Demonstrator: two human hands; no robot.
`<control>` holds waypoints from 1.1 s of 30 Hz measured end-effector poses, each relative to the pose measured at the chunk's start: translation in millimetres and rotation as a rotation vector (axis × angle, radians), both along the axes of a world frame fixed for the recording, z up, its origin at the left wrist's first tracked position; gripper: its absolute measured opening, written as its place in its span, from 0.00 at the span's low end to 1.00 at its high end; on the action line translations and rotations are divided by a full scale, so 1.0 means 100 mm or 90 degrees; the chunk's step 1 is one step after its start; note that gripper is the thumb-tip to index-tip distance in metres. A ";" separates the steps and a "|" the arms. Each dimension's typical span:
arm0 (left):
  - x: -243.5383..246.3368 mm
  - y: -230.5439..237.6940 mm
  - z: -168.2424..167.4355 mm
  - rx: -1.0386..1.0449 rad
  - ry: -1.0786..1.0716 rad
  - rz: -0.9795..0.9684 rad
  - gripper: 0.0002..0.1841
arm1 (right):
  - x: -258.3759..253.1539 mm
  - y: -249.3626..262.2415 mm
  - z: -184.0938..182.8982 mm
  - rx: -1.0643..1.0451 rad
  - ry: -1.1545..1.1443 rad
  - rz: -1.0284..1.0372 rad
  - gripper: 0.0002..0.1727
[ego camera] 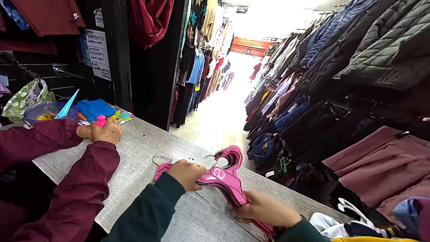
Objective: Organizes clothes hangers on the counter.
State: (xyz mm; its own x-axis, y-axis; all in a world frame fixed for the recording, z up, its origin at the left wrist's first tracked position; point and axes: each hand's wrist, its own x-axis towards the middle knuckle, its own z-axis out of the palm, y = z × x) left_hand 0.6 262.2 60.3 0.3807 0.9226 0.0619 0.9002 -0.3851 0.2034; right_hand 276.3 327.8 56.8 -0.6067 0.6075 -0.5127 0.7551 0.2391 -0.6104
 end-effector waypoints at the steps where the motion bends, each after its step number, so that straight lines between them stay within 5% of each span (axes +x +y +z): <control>1: 0.00 0.00 0.01 0.002 0.003 0.003 0.25 | 0.00 0.00 0.00 0.014 0.004 0.007 0.20; 16: -0.13 0.06 0.03 -0.097 0.035 0.053 0.19 | -0.15 -0.10 -0.10 0.313 -0.005 0.032 0.20; 23: -0.23 0.08 0.00 -0.100 -0.022 0.073 0.31 | -0.05 -0.09 -0.10 0.310 0.023 0.023 0.33; 26: -0.29 0.05 0.00 -0.075 -0.047 0.076 0.28 | 0.08 -0.12 0.02 0.291 0.021 0.048 0.36; 33: -0.32 0.01 0.06 -0.101 -0.068 0.117 0.21 | 0.13 -0.16 0.13 0.266 -0.028 0.082 0.25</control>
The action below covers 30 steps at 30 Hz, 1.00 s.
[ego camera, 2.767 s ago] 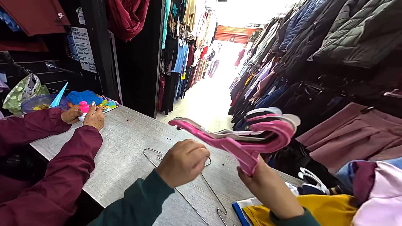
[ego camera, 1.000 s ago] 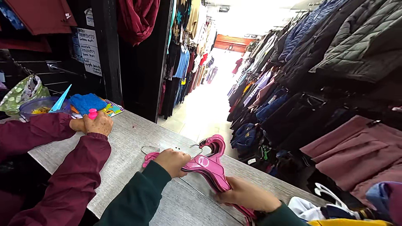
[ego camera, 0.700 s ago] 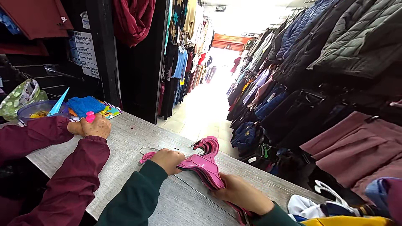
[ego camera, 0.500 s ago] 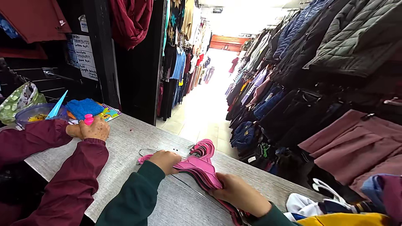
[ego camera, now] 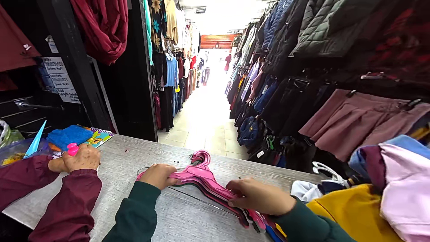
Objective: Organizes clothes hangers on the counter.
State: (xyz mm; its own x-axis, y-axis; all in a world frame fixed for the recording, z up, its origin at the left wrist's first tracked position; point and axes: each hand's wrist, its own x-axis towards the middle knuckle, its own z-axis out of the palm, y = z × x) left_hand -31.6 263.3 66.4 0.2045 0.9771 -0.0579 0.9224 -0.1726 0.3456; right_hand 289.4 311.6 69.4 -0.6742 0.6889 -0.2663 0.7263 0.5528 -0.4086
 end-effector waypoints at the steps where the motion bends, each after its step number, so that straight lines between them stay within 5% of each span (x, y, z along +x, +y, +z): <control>1: 0.00 0.00 0.00 0.006 -0.002 0.008 0.23 | -0.02 0.00 0.00 0.002 -0.006 0.000 0.24; 6: 0.05 0.02 0.03 -0.077 0.067 0.052 0.35 | -0.07 0.03 -0.07 -0.012 -0.008 -0.023 0.35; 16: 0.23 0.00 0.12 -0.132 0.085 0.070 0.23 | -0.06 0.18 -0.21 0.054 -0.036 -0.069 0.20; 26: 0.15 -0.02 0.08 -0.003 0.069 0.084 0.17 | -0.12 0.03 -0.08 0.042 -0.032 -0.042 0.18; 30: 0.14 0.00 0.09 -0.046 0.078 0.101 0.19 | -0.15 0.01 -0.12 0.034 -0.037 -0.047 0.19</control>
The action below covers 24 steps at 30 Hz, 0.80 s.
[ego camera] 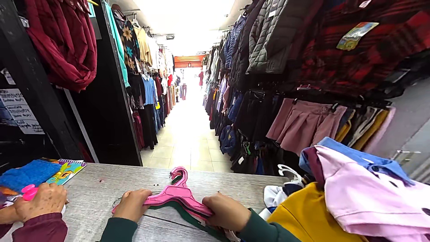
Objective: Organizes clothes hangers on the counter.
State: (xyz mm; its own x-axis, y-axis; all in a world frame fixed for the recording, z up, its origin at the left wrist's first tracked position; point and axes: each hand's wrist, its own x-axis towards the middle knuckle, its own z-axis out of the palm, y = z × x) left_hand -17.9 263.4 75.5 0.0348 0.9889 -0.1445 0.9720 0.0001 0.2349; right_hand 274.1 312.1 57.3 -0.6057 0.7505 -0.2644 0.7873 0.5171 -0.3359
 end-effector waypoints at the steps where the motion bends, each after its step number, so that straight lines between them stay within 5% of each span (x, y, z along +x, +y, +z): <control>1: 0.00 0.00 0.00 -0.006 0.000 0.002 0.21 | 0.00 0.00 -0.01 -0.003 0.002 -0.002 0.19; 7: -0.04 -0.05 -0.11 0.150 -0.082 -0.047 0.38 | 0.07 0.02 0.02 -0.039 0.019 -0.016 0.29; 10: -0.04 -0.01 -0.28 0.382 -0.142 -0.076 0.30 | 0.14 0.03 0.08 -0.014 0.059 -0.024 0.39; 13: -0.03 0.07 -0.40 0.558 -0.169 -0.084 0.23 | 0.21 0.00 0.22 0.078 0.121 -0.022 0.37; 24: 0.05 0.07 -0.51 0.592 -0.209 -0.106 0.18 | 0.28 -0.18 0.53 0.186 0.264 0.076 0.22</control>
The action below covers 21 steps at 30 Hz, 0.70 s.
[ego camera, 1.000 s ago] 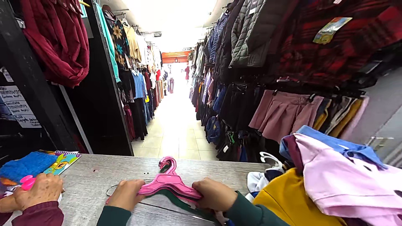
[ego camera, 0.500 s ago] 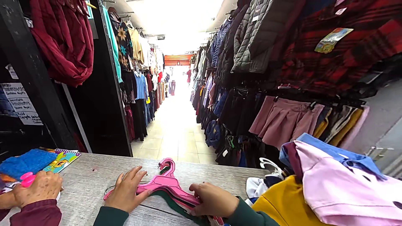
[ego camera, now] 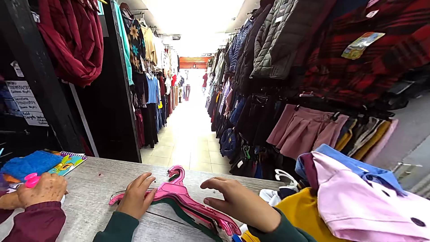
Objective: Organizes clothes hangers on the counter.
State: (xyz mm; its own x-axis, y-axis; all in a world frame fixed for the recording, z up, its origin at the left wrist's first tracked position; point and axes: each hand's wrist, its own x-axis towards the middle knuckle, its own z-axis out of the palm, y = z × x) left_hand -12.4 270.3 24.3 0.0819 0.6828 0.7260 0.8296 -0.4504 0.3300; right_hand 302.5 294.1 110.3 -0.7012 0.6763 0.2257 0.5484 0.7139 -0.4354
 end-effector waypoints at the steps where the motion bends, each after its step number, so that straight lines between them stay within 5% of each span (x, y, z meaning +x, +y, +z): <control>1: 0.00 0.00 -0.01 -0.004 -0.001 0.000 0.18 | -0.01 0.02 -0.02 -0.003 -0.006 0.001 0.22; 9: 0.00 -0.11 -0.02 -0.079 0.000 -0.007 0.18 | -0.11 0.28 -0.44 -0.081 -0.118 -0.017 0.24; 21: 0.04 -0.20 0.02 -0.069 0.007 -0.018 0.11 | -0.21 0.19 -0.43 -0.068 -0.146 -0.050 0.17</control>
State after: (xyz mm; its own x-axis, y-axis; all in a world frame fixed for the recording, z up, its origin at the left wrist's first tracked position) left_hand -8.2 250.1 25.9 0.1097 0.7550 0.6465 0.8210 -0.4355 0.3693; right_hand 281.9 313.6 67.0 -0.6699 0.7424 -0.0076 0.6934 0.6219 -0.3639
